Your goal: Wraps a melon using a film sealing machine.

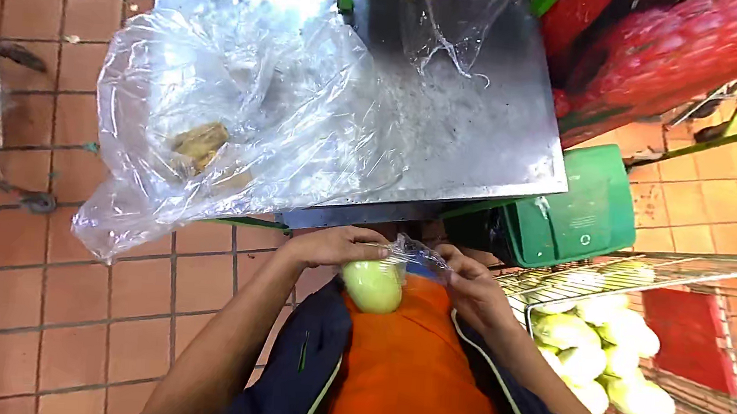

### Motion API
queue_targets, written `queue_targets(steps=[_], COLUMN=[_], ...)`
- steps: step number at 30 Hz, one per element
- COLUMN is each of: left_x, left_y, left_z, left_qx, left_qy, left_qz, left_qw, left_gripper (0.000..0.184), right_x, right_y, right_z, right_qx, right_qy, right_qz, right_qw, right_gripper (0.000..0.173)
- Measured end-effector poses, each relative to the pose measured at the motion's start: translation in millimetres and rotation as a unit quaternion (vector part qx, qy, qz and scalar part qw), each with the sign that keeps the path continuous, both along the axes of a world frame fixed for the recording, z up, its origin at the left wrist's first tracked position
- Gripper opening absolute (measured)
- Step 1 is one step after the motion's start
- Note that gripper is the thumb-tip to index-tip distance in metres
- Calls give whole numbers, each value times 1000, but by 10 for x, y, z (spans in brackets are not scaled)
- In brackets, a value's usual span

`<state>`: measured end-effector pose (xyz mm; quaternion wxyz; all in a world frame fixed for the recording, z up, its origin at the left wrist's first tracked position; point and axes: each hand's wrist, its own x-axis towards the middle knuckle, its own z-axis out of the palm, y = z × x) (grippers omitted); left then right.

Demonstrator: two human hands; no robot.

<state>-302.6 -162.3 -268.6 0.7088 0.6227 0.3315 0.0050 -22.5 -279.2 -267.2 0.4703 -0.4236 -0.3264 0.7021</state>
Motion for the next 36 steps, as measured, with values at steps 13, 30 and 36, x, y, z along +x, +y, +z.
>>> queue_targets(steps=[13,30,36], left_x=[862,773,680], left_y=[-171,-570,-631], left_z=[359,470,406], left_qx=[55,112,-32], left_qy=[35,61,-137], left_qz=[5,237,546], left_qw=[998,963,826], left_gripper=[34,75,109], right_x=[656,-45,212], right_y=[254,686,1142], right_z=[261,-316,236], right_qx=[-48,-237,-45], right_qy=[-306,-3,75], right_qz=[33,291,242], right_qw=[950,927,966], right_gripper=[29,30,56])
